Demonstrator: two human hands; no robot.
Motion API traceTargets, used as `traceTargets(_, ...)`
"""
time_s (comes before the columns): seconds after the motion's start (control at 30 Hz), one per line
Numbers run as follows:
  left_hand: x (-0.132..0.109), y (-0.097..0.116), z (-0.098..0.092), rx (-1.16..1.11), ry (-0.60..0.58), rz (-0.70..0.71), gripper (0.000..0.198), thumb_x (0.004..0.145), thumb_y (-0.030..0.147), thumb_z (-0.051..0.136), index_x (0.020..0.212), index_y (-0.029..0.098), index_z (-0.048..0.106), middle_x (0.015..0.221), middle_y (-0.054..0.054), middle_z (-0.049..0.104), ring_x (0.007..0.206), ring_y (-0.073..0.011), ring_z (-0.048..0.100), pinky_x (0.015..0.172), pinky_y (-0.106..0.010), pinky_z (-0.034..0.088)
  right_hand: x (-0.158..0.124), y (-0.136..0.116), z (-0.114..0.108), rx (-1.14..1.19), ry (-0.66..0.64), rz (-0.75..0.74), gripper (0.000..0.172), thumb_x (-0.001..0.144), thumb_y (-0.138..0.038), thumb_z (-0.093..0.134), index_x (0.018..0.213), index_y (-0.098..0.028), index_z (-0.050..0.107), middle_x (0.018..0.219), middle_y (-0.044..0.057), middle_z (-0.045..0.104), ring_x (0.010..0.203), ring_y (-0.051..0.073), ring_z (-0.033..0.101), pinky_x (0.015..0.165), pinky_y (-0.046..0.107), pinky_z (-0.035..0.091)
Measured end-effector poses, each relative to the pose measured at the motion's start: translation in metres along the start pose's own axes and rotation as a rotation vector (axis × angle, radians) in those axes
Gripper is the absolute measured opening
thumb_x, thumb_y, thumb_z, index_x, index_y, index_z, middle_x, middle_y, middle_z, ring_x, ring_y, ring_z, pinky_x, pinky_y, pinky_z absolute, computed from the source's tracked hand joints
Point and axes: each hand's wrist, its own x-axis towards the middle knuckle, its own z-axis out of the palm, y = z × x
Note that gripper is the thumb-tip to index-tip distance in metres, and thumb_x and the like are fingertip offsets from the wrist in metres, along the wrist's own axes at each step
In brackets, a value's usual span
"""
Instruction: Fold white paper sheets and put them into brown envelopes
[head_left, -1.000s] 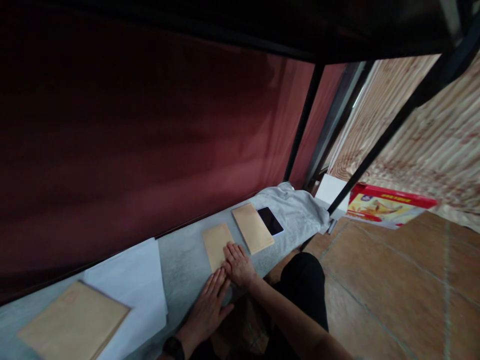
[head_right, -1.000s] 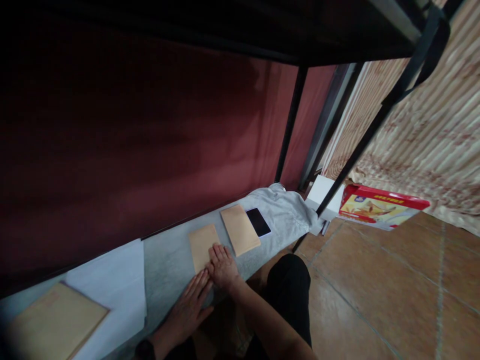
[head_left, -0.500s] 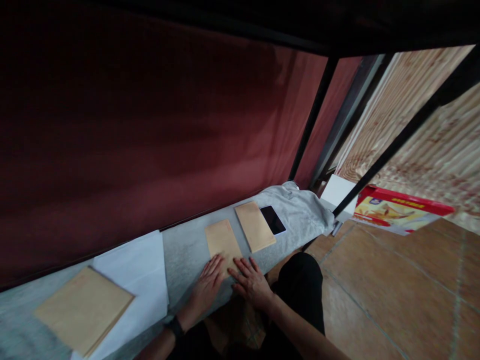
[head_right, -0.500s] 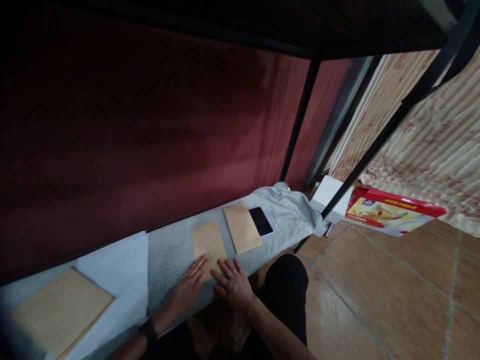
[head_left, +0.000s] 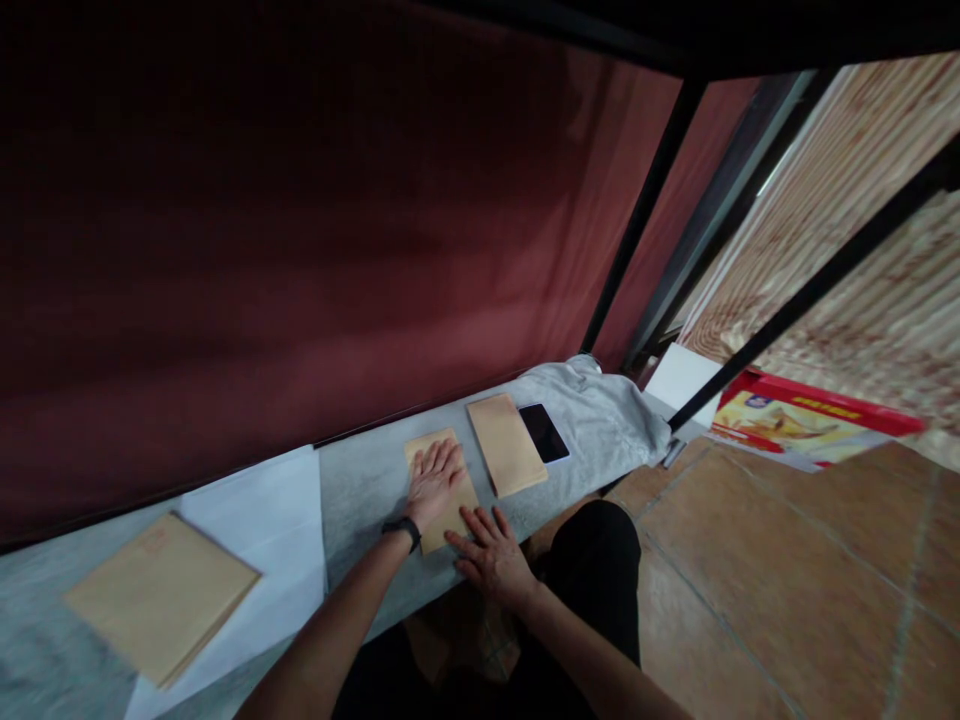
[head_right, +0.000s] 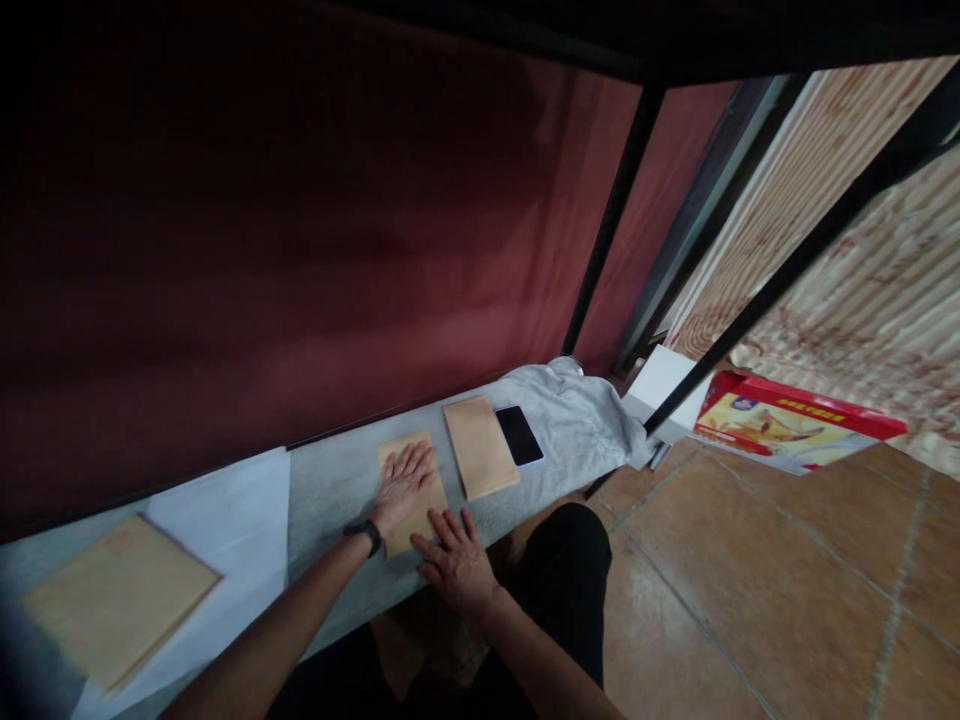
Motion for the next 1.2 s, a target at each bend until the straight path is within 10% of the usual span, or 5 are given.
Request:
traceTargets(0.37,-0.017,-0.001,-0.005,0.014,-0.019,0.022,0.065,0.103,0.05,0.023,0.157,0.015,0.031,0.164,-0.011,0.031,0.153,-0.0254,0.024,0.125,-0.05,0.015,-0.001,-0.003,0.002,-0.053,-0.008,0.016,0.05,0.103,-0.051,0.048,0.152,-0.041,0.041,0.163,0.004,0.036,0.145,0.029,0.038,0.12,0.056,0.024)
traceTargets(0.83,-0.147,0.016,-0.01,0.064,0.094,0.14,0.054,0.101,0.032,0.032,0.155,0.028,0.039,0.16,-0.006,0.041,0.15,-0.0246,0.032,0.122,-0.051,0.026,-0.004,-0.001,0.004,-0.073,0.006,-0.006,0.055,0.103,-0.047,0.048,0.155,-0.029,0.039,0.162,0.009,0.035,0.147,0.029,0.036,0.121,0.054,0.025)
traceTargets(1.2,-0.168,0.019,-0.014,0.108,0.075,0.129,0.049,0.1,0.036,0.038,0.143,0.02,0.054,0.15,-0.012,0.054,0.14,-0.0269,0.049,0.112,-0.045,0.042,-0.016,0.013,-0.006,-0.041,0.029,-0.001,0.055,0.102,-0.039,0.052,0.153,-0.02,0.043,0.155,0.01,0.048,0.14,0.026,0.046,0.118,0.045,0.033)
